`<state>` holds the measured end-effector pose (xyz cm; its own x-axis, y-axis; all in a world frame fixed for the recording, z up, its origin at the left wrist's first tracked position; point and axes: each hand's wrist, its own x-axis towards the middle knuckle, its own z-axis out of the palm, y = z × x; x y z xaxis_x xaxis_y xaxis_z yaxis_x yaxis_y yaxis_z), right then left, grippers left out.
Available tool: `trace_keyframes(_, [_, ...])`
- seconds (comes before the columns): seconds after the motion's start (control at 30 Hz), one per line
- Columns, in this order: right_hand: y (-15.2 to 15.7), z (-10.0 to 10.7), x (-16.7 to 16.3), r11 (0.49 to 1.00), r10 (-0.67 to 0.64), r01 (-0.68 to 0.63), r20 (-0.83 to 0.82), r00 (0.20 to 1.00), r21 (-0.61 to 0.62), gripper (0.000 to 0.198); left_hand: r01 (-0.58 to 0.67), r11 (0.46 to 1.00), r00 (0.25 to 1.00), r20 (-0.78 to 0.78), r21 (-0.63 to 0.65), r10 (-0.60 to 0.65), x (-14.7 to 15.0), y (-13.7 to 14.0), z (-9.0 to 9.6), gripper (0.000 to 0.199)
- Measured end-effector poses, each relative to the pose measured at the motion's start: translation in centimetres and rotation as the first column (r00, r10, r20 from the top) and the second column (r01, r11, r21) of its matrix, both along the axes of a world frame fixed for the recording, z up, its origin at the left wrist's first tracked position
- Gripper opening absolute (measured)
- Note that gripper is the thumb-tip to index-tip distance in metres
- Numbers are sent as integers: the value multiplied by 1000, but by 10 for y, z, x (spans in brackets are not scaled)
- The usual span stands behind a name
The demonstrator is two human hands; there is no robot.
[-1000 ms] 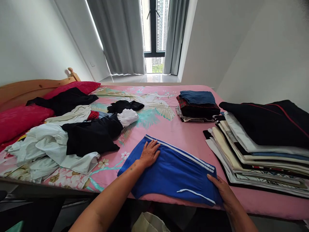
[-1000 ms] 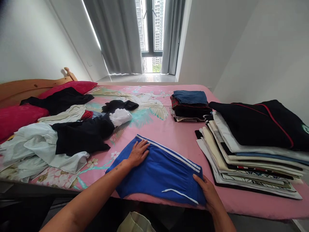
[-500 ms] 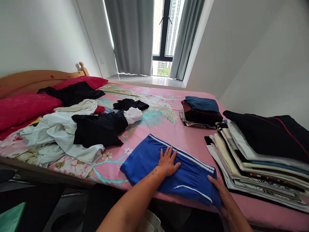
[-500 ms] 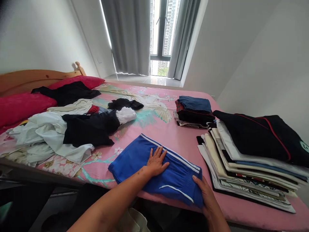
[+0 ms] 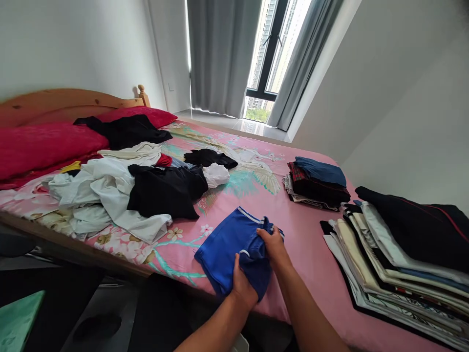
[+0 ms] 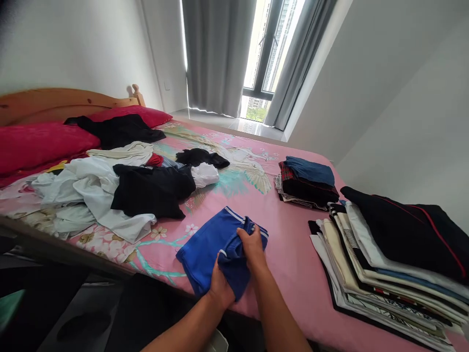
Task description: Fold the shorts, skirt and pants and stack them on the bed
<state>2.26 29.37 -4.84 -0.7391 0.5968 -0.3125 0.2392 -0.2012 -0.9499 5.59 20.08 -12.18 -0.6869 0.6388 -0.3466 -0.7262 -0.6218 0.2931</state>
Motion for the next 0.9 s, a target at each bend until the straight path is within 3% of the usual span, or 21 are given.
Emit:
trace_keyframes(0.1, [-25, -17, -24, 998, 34, -30, 84, 996, -55, 68, -11, 999, 989, 147, 49, 4, 7, -22, 3, 59])
trace_keyframes(0.17, [-35, -25, -29, 993, 69, -58, 94, 993, -107, 75, 57, 996, 971, 238, -62, -41, 17, -40, 1, 59])
trace_keyframes(0.23, [-38, -30, -24, 985, 94, -85, 50, 994, -147, 72, 139, 959, 962, 263, -247, -72, 28, -61, -2, 53])
trace_keyframes(0.3, [-33, -33, -11, 990, 81, -87, -58, 995, -111, 63, 148, 888, 986, 135, -435, -98, 36, -80, -1, 46])
trace_keyframes(0.37, [-26, -34, 8, 999, 33, -28, -160, 987, 33, 51, 24, 825, 981, -146, -565, -129, 35, -93, 10, 42])
trace_keyframes(0.4, [-22, -35, 18, 991, 6, 21, -195, 981, 134, 44, -78, 794, 938, -314, -603, -145, 29, -96, 19, 40])
trace_keyframes(0.47, [-19, -40, 38, 928, -32, 112, -224, 974, 355, 34, -285, 732, 745, -624, -619, -237, 9, -94, 41, 34])
trace_keyframes(0.53, [-23, -48, 56, 811, -6, 148, -245, 970, 566, 29, -447, 683, 418, -810, -578, -411, -21, -82, 60, 30])
trace_keyframes(0.6, [-35, -61, 72, 654, 93, 93, -202, 975, 751, 30, -533, 655, 72, -800, -536, -596, -54, -65, 67, 34])
trace_keyframes(0.63, [-42, -69, 81, 571, 156, 25, -138, 978, 821, 33, -560, 625, -68, -722, -544, -689, -69, -56, 66, 37])
trace_keyframes(0.67, [-50, -78, 90, 493, 215, -66, -48, 975, 868, 38, -589, 576, -160, -617, -567, -771, -83, -47, 61, 39])
trace_keyframes(0.73, [-65, -96, 108, 367, 307, -263, 151, 940, 892, 55, -644, 440, -225, -394, -626, -891, -105, -34, 46, 45])
trace_keyframes(0.8, [-76, -107, 125, 298, 346, -389, 281, 895, 872, 71, -682, 334, -215, -258, -650, -942, -117, -27, 32, 51])
trace_keyframes(0.9, [-80, -108, 140, 267, 360, -441, 335, 871, 857, 78, -719, 296, -209, -210, -630, -955, -118, -21, 26, 50])
